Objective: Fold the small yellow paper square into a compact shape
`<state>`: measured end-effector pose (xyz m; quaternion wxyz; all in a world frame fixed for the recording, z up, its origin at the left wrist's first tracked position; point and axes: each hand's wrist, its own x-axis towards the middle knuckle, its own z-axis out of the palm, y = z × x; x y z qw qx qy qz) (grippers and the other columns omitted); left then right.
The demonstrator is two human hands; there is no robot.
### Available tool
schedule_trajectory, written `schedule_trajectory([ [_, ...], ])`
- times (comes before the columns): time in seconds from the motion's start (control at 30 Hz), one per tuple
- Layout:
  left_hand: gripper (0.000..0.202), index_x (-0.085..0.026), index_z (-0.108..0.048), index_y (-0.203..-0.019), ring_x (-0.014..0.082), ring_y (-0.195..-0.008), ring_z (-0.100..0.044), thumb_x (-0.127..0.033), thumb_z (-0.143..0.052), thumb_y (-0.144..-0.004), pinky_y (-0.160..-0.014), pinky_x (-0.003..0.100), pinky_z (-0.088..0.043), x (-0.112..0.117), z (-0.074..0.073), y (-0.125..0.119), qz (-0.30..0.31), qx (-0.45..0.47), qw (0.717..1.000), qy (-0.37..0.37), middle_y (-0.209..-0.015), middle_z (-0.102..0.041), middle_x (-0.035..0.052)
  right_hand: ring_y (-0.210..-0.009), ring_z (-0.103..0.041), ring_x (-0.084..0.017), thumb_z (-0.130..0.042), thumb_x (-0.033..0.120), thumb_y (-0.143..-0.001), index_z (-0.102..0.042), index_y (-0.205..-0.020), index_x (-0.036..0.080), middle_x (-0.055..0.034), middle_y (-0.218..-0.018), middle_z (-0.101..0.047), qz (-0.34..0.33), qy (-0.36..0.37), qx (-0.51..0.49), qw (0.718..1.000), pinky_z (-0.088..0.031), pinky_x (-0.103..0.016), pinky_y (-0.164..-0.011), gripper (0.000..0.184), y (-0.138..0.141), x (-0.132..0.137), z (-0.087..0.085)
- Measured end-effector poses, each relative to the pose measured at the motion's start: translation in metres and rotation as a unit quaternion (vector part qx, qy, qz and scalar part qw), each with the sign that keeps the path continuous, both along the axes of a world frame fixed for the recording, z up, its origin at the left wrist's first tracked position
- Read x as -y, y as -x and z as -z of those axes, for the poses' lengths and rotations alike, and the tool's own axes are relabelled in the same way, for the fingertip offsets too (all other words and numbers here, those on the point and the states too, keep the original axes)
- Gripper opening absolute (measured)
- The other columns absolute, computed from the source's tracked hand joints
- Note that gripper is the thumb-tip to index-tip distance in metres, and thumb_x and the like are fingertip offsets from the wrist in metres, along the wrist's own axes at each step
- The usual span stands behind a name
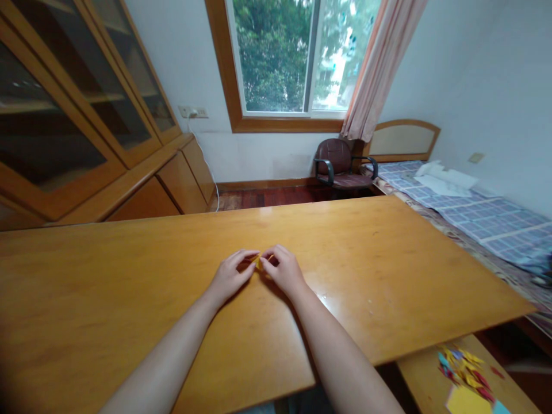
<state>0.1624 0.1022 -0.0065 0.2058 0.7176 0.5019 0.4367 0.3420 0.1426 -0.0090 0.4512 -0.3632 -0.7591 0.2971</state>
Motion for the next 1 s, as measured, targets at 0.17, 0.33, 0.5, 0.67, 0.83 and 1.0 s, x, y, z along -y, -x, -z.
schedule_trajectory([
  [0.17,0.022,-0.019,-0.065,-0.106,0.0176,-0.090,-0.068,-0.023,-0.061,-0.085,-0.085,0.033,-0.057,-0.002,0.003,0.001,-0.022,0.059,0.997,0.036,-0.104,-0.071,0.0058,-0.068,-0.061,-0.013,-0.065,0.022,-0.083,-0.065,-0.083,0.019,-0.0022,-0.081,-0.066,-0.007,0.025,-0.014,1.000,-0.050,-0.024,-0.064,0.003,0.000,0.000,0.001],
  [0.33,0.021,-0.020,-0.065,-0.102,0.0182,-0.090,-0.068,-0.030,-0.065,-0.084,-0.084,0.032,-0.057,-0.002,0.006,0.002,-0.025,0.074,0.995,0.058,-0.101,-0.071,0.0054,-0.068,-0.061,-0.014,-0.067,0.026,-0.082,-0.065,-0.083,0.019,-0.0024,-0.077,-0.068,-0.003,0.036,-0.010,0.999,-0.051,-0.027,-0.066,0.008,0.001,-0.001,0.002],
  [0.5,0.022,-0.021,-0.067,-0.103,0.0187,-0.092,-0.067,-0.031,-0.066,-0.084,-0.086,0.033,-0.055,-0.002,0.007,0.003,-0.017,0.071,0.995,0.065,-0.101,-0.071,0.0050,-0.068,-0.062,-0.014,-0.068,0.027,-0.082,-0.065,-0.083,0.019,-0.0024,-0.078,-0.068,-0.009,0.045,-0.020,0.999,-0.051,-0.027,-0.066,0.009,0.001,0.000,0.001],
  [0.67,0.023,-0.019,-0.068,-0.101,0.0188,-0.090,-0.067,-0.033,-0.067,-0.082,-0.084,0.033,-0.056,-0.006,0.011,0.006,-0.021,0.122,0.989,0.079,-0.098,-0.071,0.0056,-0.072,-0.062,-0.014,-0.069,0.028,-0.082,-0.064,-0.088,0.019,-0.0035,-0.085,-0.066,-0.012,0.052,-0.032,0.998,-0.050,-0.026,-0.065,0.012,0.000,0.002,-0.004],
  [0.83,0.028,-0.017,-0.066,-0.103,0.0186,-0.090,-0.067,-0.035,-0.068,-0.081,-0.083,0.032,-0.056,-0.008,0.013,0.006,-0.028,0.173,0.980,0.092,-0.100,-0.070,0.0071,-0.078,-0.064,-0.015,-0.070,0.032,-0.081,-0.061,-0.103,0.019,-0.0043,-0.092,-0.066,-0.032,0.077,-0.031,0.996,-0.052,-0.026,-0.068,0.027,0.001,0.004,-0.003],
  [1.0,0.025,-0.018,-0.066,-0.100,0.0176,-0.090,-0.067,-0.032,-0.069,-0.080,-0.084,0.031,-0.056,-0.007,0.013,0.006,-0.024,0.187,0.977,0.099,-0.099,-0.070,0.0058,-0.073,-0.063,-0.014,-0.068,0.033,-0.083,-0.060,-0.095,0.019,-0.0033,-0.088,-0.067,-0.040,0.092,-0.026,0.995,-0.051,-0.026,-0.066,0.020,0.002,0.004,0.001],
])
